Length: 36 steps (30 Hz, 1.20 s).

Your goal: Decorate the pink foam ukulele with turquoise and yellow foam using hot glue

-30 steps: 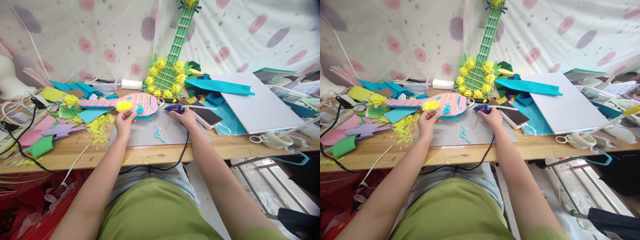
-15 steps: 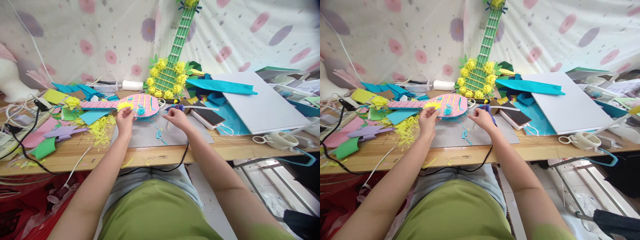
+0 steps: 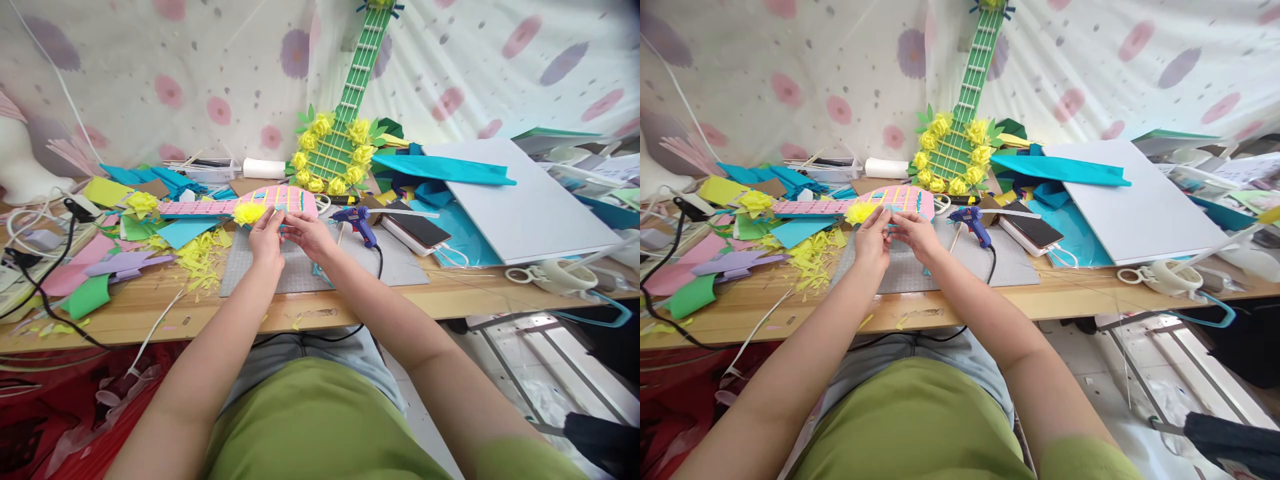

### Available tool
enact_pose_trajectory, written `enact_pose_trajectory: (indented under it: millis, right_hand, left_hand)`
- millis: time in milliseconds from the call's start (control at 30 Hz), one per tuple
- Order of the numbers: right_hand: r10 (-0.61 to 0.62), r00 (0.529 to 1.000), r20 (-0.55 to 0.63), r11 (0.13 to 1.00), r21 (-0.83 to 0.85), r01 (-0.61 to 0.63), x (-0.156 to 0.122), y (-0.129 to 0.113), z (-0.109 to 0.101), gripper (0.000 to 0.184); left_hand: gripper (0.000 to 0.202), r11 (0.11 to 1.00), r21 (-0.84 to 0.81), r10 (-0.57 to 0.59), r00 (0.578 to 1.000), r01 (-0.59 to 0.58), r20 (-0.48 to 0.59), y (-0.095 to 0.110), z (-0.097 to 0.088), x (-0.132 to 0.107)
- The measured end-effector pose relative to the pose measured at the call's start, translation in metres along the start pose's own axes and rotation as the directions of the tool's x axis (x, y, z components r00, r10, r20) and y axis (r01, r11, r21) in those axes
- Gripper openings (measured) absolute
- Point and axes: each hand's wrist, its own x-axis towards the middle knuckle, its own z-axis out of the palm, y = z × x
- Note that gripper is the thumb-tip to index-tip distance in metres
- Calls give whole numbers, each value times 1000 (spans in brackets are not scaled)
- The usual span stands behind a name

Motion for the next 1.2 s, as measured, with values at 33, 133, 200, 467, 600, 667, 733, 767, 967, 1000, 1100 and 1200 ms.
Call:
enact_pose_trajectory:
  millis: [33,133,200,467,600,667,733,767,967,1000,1100,1200]
  right_hand:
    - [-12,1000,-27,1000,8,13,0,1,1,12]
    - [-44,994,-97,999,-15,43,0,3,3,14]
    - [-69,990,-123,996,-67,61,-1,2,2,16]
    - [-96,971,-219,917,-399,0,0,-31,-25,17]
    - [-81,975,-206,840,-540,-45,4,-42,-41,17]
    - [-63,975,-211,815,-575,-71,7,-44,-46,17]
    - [-57,973,-222,801,-592,-88,10,-44,-49,18]
    - [-55,973,-224,796,-598,-93,12,-43,-50,17]
    - [4,979,-202,758,-638,-135,17,-45,-50,16]
    - [20,980,-199,750,-645,-146,18,-46,-48,17]
    - [74,979,-190,728,-661,-183,19,-48,-42,16]
    - [127,978,-168,711,-672,-208,23,-50,-34,15]
  left_hand:
    - [44,1000,-4,-8,1000,8,-5,0,1,-2]
    - [43,1000,2,-14,1000,14,10,-2,3,-7]
    - [43,1000,26,-11,999,10,34,-3,4,-10]
    - [41,783,426,377,891,-453,254,17,-13,19]
    - [36,184,637,338,657,-749,674,24,-15,37]
    - [42,15,578,206,568,-816,797,21,-12,43]
    - [43,-58,534,115,525,-844,843,15,-7,47]
    - [41,-75,527,86,521,-846,849,13,-6,49]
    - [25,-13,642,44,641,-767,767,15,-4,56]
    - [23,0,672,52,671,-741,740,18,-4,56]
    - [20,34,735,80,735,-678,674,25,-5,55]
    - [18,93,754,88,760,-650,644,29,-5,56]
